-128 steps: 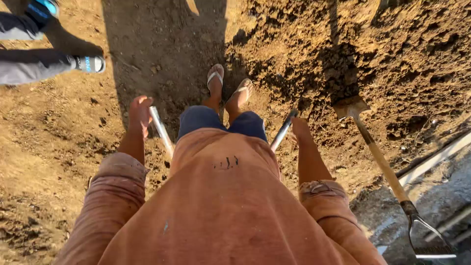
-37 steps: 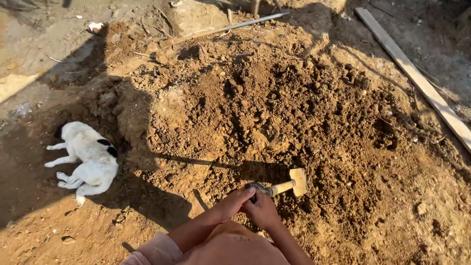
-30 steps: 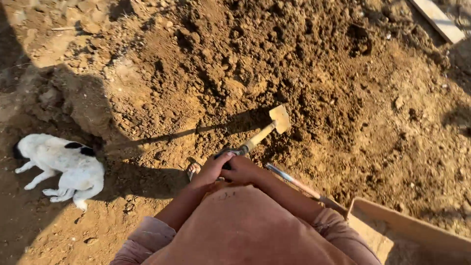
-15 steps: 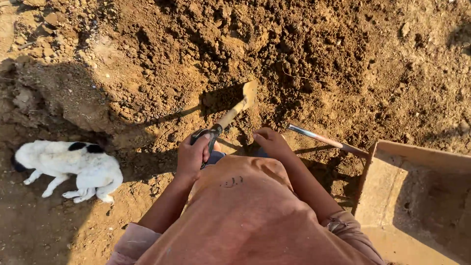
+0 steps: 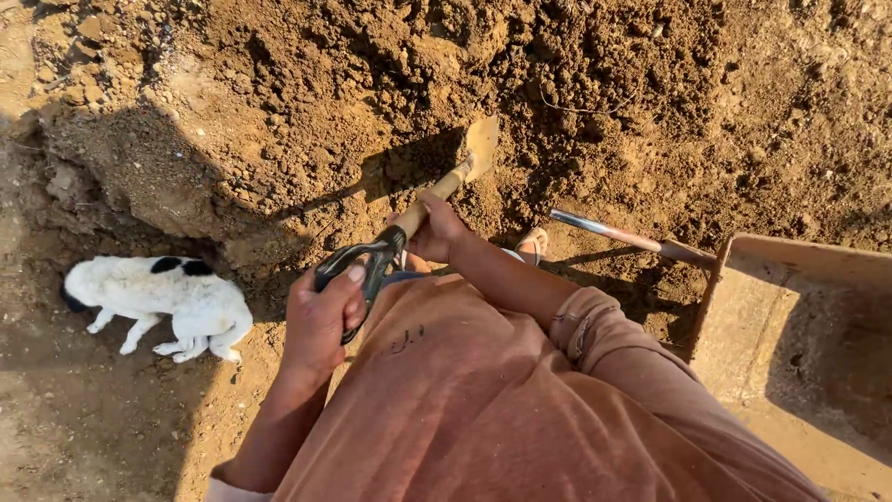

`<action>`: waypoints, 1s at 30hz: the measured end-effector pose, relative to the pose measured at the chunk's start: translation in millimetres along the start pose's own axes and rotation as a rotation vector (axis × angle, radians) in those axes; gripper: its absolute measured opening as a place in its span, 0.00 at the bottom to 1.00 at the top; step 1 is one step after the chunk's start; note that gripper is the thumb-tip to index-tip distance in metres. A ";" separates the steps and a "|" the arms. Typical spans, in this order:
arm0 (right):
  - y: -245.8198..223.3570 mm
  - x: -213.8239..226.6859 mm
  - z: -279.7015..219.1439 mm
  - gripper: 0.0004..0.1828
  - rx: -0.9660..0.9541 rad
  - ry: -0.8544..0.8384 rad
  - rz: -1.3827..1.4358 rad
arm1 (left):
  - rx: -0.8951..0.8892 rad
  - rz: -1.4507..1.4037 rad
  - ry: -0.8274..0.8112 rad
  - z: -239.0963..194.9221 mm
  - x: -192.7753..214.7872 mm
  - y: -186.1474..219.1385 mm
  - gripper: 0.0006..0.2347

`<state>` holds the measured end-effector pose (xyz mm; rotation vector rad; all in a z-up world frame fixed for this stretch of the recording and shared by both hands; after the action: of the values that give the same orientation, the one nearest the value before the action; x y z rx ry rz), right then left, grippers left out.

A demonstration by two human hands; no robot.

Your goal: Digging a hole in the ground and moving dirt into a wheelbarrow using a shovel.

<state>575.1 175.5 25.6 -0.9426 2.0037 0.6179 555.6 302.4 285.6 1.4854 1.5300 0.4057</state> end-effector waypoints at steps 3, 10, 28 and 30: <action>7.6 -9.5 15.8 0.28 0.108 -0.036 0.012 | -0.092 -0.218 0.105 -36.4 23.3 3.1 0.10; -1.3 -87.2 1.0 0.20 0.160 -0.063 -0.417 | -0.212 -0.614 0.236 -31.7 58.9 -13.2 0.11; -11.6 -63.4 102.1 0.20 0.175 0.105 -0.318 | -0.222 -0.733 0.218 65.8 118.4 -58.6 0.12; -9.3 -58.5 107.7 0.20 0.210 0.082 -0.301 | -0.199 -0.737 0.201 62.0 120.3 -58.7 0.12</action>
<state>655.4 268.0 14.8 -1.1248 1.9022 0.2019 589.0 377.0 162.9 0.6651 1.9994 0.2549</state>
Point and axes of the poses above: each hand's wrist, its own z-axis towards the middle knuckle, its own x-axis out of the back of the hand, y = z × x, the point moved 7 cm from there along z, towards the middle knuckle, and after that the axes turned 15 degrees about -y, right-handed, at the moved point
